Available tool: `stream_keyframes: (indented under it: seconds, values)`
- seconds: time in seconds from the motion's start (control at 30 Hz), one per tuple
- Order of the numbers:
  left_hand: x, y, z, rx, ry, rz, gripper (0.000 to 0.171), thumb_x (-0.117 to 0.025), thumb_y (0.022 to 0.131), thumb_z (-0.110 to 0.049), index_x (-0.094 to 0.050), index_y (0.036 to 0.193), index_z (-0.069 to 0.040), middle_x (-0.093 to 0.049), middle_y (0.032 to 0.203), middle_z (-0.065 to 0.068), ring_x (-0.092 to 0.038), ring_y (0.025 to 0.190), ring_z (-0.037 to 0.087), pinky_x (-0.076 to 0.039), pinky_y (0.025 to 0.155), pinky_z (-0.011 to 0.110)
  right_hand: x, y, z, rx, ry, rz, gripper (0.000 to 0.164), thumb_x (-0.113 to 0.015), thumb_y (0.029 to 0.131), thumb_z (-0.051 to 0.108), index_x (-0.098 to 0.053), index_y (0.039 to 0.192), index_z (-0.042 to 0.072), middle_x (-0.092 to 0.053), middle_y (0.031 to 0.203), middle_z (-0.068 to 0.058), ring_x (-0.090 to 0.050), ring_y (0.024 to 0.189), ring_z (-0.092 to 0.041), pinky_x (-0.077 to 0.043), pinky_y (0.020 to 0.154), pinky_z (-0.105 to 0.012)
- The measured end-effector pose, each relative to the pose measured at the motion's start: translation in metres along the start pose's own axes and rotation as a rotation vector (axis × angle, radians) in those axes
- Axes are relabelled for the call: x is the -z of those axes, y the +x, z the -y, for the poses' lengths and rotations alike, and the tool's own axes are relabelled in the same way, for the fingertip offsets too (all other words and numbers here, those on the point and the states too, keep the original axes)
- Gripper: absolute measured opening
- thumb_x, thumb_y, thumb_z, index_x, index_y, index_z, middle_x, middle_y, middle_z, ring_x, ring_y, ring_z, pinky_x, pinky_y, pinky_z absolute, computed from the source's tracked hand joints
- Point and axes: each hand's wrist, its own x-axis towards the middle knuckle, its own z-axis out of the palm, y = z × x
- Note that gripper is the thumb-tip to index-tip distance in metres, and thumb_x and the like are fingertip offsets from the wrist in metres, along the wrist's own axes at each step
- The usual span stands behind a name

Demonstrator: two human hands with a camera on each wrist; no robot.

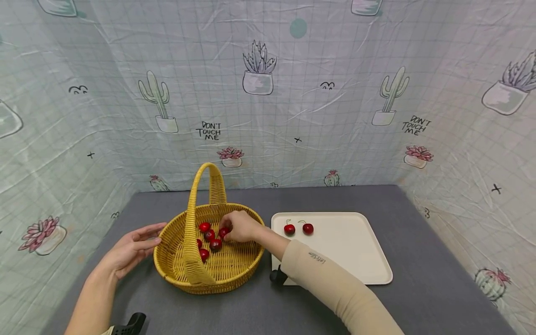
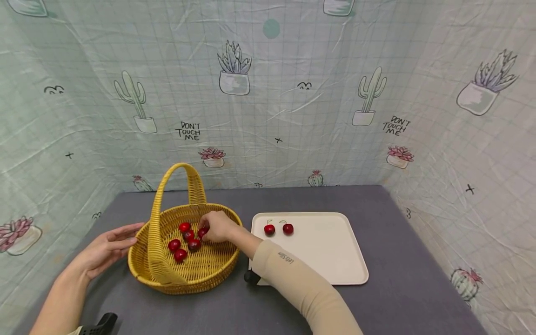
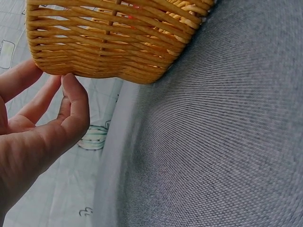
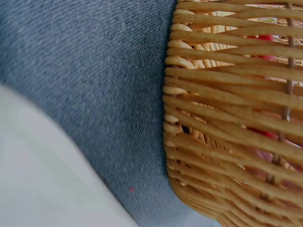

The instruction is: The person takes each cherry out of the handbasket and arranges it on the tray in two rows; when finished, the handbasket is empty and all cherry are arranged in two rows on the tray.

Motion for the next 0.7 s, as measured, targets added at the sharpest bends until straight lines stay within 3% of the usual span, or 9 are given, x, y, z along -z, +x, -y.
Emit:
stream_keyframes:
  seconds: [0.33, 0.7]
  values:
    - [0.001, -0.001, 0.002, 0.005, -0.012, 0.002, 0.066, -0.059, 0.105, -0.008, -0.025, 0.160, 0.006, -0.058, 0.130, -0.006, -0.062, 0.115, 0.008, -0.055, 0.093, 0.030, 0.012, -0.011, 0.001, 0.002, 0.030, 0.002, 0.023, -0.080, 0.091, 0.010, -0.075, 0.113, 0.012, -0.071, 0.102, 0.003, -0.064, 0.090, -0.009, -0.051, 0.079, -0.023]
    - [0.001, 0.000, 0.001, 0.009, -0.012, -0.005, 0.067, -0.060, 0.105, -0.008, -0.024, 0.160, 0.005, -0.059, 0.129, -0.007, -0.063, 0.114, 0.008, -0.055, 0.092, 0.030, 0.031, -0.030, 0.003, 0.073, 0.121, -0.019, 0.024, -0.079, 0.092, 0.011, -0.074, 0.116, 0.016, -0.070, 0.105, 0.008, -0.066, 0.098, -0.008, -0.053, 0.081, -0.022]
